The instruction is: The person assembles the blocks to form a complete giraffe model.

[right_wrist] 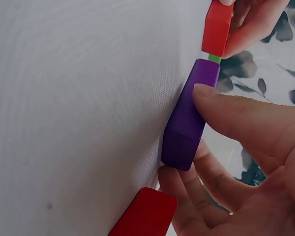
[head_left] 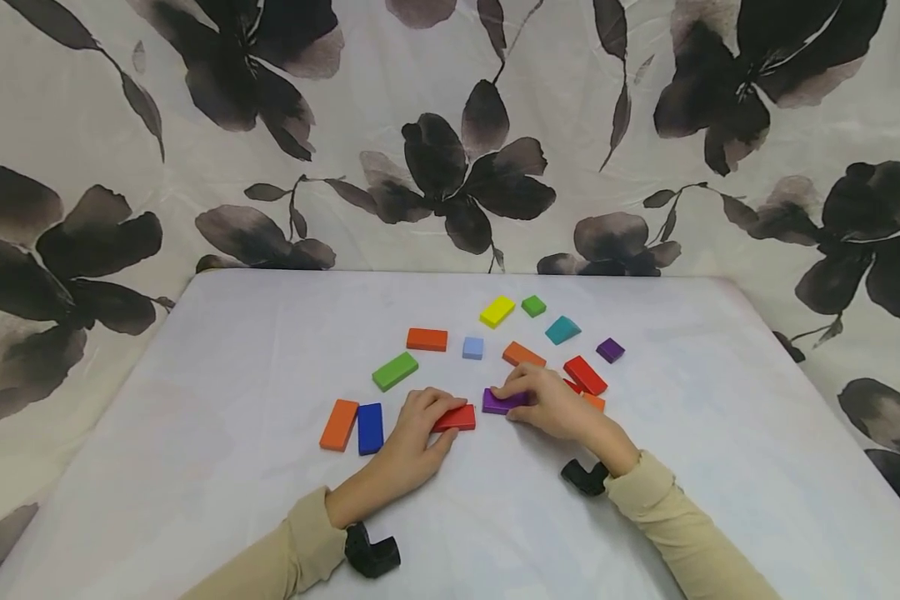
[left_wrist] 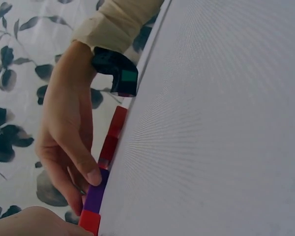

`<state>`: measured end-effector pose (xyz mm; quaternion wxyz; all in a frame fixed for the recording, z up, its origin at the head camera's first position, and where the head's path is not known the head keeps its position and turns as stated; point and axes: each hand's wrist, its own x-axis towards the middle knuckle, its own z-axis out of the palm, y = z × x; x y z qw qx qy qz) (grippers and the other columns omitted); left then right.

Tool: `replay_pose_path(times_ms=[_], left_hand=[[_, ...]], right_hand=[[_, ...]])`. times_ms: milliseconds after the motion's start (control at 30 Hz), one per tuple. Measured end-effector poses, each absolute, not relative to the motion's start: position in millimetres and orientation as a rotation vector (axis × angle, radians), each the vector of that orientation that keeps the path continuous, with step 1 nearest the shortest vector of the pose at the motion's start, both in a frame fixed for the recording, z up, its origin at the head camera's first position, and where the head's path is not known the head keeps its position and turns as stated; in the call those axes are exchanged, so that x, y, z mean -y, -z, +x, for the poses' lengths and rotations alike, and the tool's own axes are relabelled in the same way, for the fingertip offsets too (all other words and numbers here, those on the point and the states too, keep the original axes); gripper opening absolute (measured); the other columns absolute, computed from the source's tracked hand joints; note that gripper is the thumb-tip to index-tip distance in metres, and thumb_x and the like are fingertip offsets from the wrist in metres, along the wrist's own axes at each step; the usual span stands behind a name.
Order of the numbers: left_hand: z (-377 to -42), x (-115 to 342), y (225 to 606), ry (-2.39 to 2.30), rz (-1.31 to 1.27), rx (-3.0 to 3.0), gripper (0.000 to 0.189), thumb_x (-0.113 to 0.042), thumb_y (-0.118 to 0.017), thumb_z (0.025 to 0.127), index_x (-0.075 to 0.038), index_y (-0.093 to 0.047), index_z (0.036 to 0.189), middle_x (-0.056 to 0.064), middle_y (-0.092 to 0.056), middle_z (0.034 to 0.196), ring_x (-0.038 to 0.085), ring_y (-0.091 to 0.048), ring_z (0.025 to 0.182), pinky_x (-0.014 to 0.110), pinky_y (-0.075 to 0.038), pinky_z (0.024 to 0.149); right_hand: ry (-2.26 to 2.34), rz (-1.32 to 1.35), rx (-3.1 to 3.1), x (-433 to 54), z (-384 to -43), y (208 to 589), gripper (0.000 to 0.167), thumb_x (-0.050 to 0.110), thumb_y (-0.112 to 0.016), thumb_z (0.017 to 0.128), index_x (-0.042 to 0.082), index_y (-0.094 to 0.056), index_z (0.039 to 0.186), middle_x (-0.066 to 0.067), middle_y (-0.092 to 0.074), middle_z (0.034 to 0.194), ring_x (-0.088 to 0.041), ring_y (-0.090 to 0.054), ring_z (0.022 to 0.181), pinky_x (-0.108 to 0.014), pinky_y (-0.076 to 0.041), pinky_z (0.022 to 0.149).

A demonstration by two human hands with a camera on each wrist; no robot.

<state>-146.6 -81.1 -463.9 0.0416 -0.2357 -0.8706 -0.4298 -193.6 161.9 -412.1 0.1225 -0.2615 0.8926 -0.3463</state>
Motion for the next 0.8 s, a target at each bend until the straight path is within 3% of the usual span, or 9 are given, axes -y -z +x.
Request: replay_pose_path(times_ms=[333, 800], left_hand=[[-156, 68, 457, 1.267, -0.566, 2.794, 0.043, -0.021, -0.079, 0.083, -0.010, -0.065, 0.122, 0.003, -0.054, 0.116, 0.024, -0.040, 0.113, 0.042, -0.037, 0.086], [-164, 65, 463, 1.292, -0.601, 2.696, 0.028, -0.014, -0.082, 0.081, -0.012, -0.069, 0.105, 0.001, -0.056, 0.107, 0.024, -0.043, 0.109, 0.041, -0.037, 0.083]], right_hand=[[1.077, -0.793, -2.536, -161, -195, 416, 0.032, 0.002, -0.073, 0.087, 0.007, -0.073, 0.119, -0.002, -0.064, 0.106, -0.023, -0.058, 0.106, -0.036, -0.050, 0.089], [1.149, -0.814, -2.458, -164, -199, 419, 0.027, 0.002, -0.078, 0.083, 0.009, -0.075, 0.109, 0.000, -0.067, 0.104, -0.018, -0.055, 0.088, -0.026, -0.045, 0.072]])
